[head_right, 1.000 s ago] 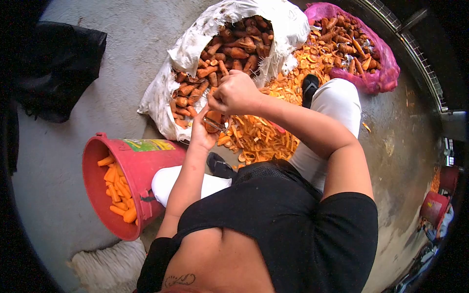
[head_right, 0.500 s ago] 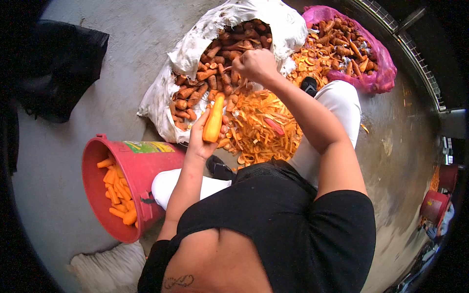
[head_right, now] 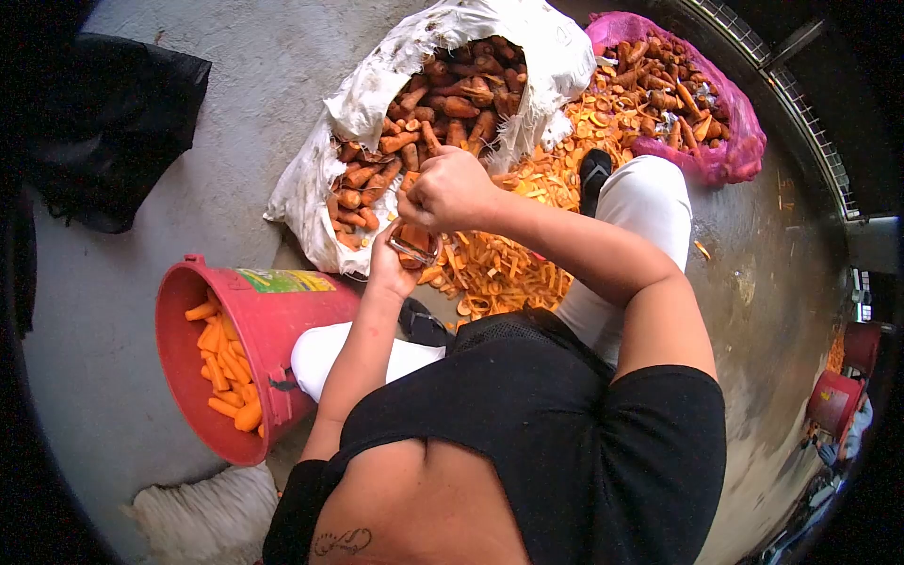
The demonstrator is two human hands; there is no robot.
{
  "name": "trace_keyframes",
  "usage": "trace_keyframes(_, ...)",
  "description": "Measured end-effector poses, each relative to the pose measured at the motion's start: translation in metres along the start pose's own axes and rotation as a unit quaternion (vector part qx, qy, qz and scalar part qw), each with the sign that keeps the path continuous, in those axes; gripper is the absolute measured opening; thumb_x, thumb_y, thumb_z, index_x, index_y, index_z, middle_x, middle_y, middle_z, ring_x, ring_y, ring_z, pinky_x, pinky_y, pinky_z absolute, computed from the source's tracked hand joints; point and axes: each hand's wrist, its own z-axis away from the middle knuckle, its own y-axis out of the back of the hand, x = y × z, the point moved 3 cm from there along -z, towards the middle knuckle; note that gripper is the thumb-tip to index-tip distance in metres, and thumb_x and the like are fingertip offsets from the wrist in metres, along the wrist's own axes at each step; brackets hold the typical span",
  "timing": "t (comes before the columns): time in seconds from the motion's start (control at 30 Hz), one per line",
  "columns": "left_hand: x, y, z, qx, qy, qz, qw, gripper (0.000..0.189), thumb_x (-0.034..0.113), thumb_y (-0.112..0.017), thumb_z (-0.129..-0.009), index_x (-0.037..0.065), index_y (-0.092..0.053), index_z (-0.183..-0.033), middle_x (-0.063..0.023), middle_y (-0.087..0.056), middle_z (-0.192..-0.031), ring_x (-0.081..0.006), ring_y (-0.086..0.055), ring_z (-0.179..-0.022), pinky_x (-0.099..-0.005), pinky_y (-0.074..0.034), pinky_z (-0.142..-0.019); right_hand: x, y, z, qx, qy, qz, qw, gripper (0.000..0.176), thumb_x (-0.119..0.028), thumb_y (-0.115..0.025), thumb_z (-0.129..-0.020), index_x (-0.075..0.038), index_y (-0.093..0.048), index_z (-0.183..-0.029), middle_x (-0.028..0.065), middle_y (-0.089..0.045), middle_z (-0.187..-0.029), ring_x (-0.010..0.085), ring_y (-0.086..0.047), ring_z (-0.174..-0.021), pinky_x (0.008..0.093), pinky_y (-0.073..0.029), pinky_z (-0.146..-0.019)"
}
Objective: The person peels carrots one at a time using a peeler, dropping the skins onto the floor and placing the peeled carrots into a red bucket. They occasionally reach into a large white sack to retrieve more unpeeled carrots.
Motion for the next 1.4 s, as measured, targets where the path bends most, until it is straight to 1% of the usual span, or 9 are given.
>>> trace_keyframes(0.17, 0.002, 0.002, 0.005, -0.043, 0.022, -0.117, 0.992, 0.036, 0.036, -0.041, -0.097, 0.005, -0.054, -0.110, -0.0071, -0.059, -0.074, -0.0145, -0.056, -0.050, -0.0237, -0.045, -0.039, 0.058, 0.004, 0.000, 0.028, -0.076, 0.102, 0.992, 0.043, -0.025, -0.056, -0.084, -0.012, -0.056, -0.043, 0.0029, -0.050, -0.040, 0.0168, -0.047, -0.039, 0.0336, -0.045, -0.060)
trace_keyframes(0.27, 0.007, -0.007, 0.015, -0.098, 0.024, -0.114, 0.988, 0.036, 0.036, -0.040, -0.098, 0.005, -0.053, -0.110, -0.0066, -0.060, -0.076, -0.0142, -0.057, -0.054, -0.0249, -0.046, -0.041, 0.113, 0.014, 0.007, -0.056, -0.235, 0.236, 0.941, 0.045, -0.032, -0.052, -0.086, -0.014, -0.061, -0.047, 0.0020, -0.050, -0.038, 0.0172, -0.051, -0.037, 0.0360, -0.049, -0.065)
trace_keyframes(0.37, 0.007, -0.006, 0.011, -0.094, 0.014, -0.066, 0.993, 0.036, 0.036, -0.040, -0.098, 0.006, -0.053, -0.112, -0.0055, -0.059, -0.078, -0.0137, -0.058, -0.059, -0.0257, -0.047, -0.042, 0.105, 0.015, 0.005, -0.120, -0.329, 0.133, 0.927, 0.051, -0.037, -0.044, -0.090, -0.012, -0.060, -0.048, 0.0058, -0.053, -0.044, 0.0177, -0.052, -0.042, 0.0362, -0.046, -0.074)
trace_keyframes(0.67, 0.001, 0.013, -0.006, -0.035, 0.032, 0.002, 0.999, 0.029, 0.024, -0.048, -0.094, 0.002, -0.054, -0.111, -0.0105, -0.064, -0.099, -0.0234, -0.065, -0.085, -0.0386, -0.057, -0.070, 0.000, 0.007, 0.007, -0.004, -0.015, 0.000, 1.000, 0.029, -0.020, -0.062, -0.075, -0.011, -0.062, -0.048, 0.0010, -0.055, -0.046, 0.0171, -0.050, -0.046, 0.0322, -0.039, -0.055)
trace_keyframes(1.0, 0.000, -0.011, 0.016, -0.083, -0.009, -0.151, 0.985, 0.033, 0.030, -0.045, -0.097, 0.002, -0.054, -0.112, -0.0072, -0.059, -0.077, -0.0152, -0.059, -0.057, -0.0259, -0.050, -0.044, 0.088, 0.012, 0.012, -0.040, -0.147, 0.187, 0.971, 0.041, -0.030, -0.048, -0.084, -0.011, -0.063, -0.049, 0.0067, -0.054, -0.044, 0.0201, -0.052, -0.039, 0.0339, -0.049, -0.064)
trace_keyframes(1.2, 0.002, -0.001, 0.005, -0.084, 0.004, -0.103, 0.991, 0.036, 0.032, -0.044, -0.098, 0.003, -0.053, -0.116, -0.0073, -0.060, -0.084, -0.0141, -0.060, -0.069, -0.0251, -0.049, -0.052, 0.093, 0.023, 0.013, -0.060, -0.302, 0.103, 0.946, 0.039, -0.034, -0.052, -0.088, -0.016, -0.072, -0.060, 0.0005, -0.054, -0.041, 0.0123, -0.047, -0.032, 0.0293, -0.046, -0.044)
trace_keyframes(1.23, 0.001, 0.005, 0.000, -0.079, 0.016, -0.089, 0.993, 0.036, 0.032, -0.044, -0.098, 0.003, -0.053, -0.116, -0.0072, -0.060, -0.085, -0.0139, -0.060, -0.070, -0.0255, -0.050, -0.054, 0.078, 0.021, 0.013, -0.017, -0.230, 0.080, 0.970, 0.037, -0.035, -0.051, -0.089, -0.017, -0.074, -0.065, -0.0013, -0.054, -0.040, 0.0101, -0.042, -0.028, 0.0257, -0.038, -0.032)
trace_keyframes(1.33, 0.000, 0.009, -0.007, -0.129, 0.017, -0.048, 0.990, 0.034, 0.031, -0.043, -0.098, 0.004, -0.056, -0.113, -0.0060, -0.062, -0.087, -0.0143, -0.061, -0.073, -0.0276, -0.051, -0.059, 0.029, 0.018, 0.013, 0.017, -0.081, 0.053, 0.995, 0.033, -0.025, -0.057, -0.082, -0.014, -0.067, -0.052, 0.0000, -0.053, -0.041, 0.0139, -0.047, -0.039, 0.0294, -0.040, -0.049)
trace_keyframes(1.4, -0.002, 0.005, -0.005, -0.039, 0.028, -0.051, 0.998, 0.031, 0.030, -0.044, -0.097, 0.005, -0.057, -0.111, -0.0052, -0.063, -0.089, -0.0143, -0.062, -0.075, -0.0281, -0.052, -0.061, 0.006, 0.016, 0.015, 0.015, -0.033, 0.004, 0.999, 0.032, -0.020, -0.060, -0.076, -0.012, -0.058, -0.045, 0.0015, -0.052, -0.043, 0.0168, -0.048, -0.044, 0.0323, -0.039, -0.054)
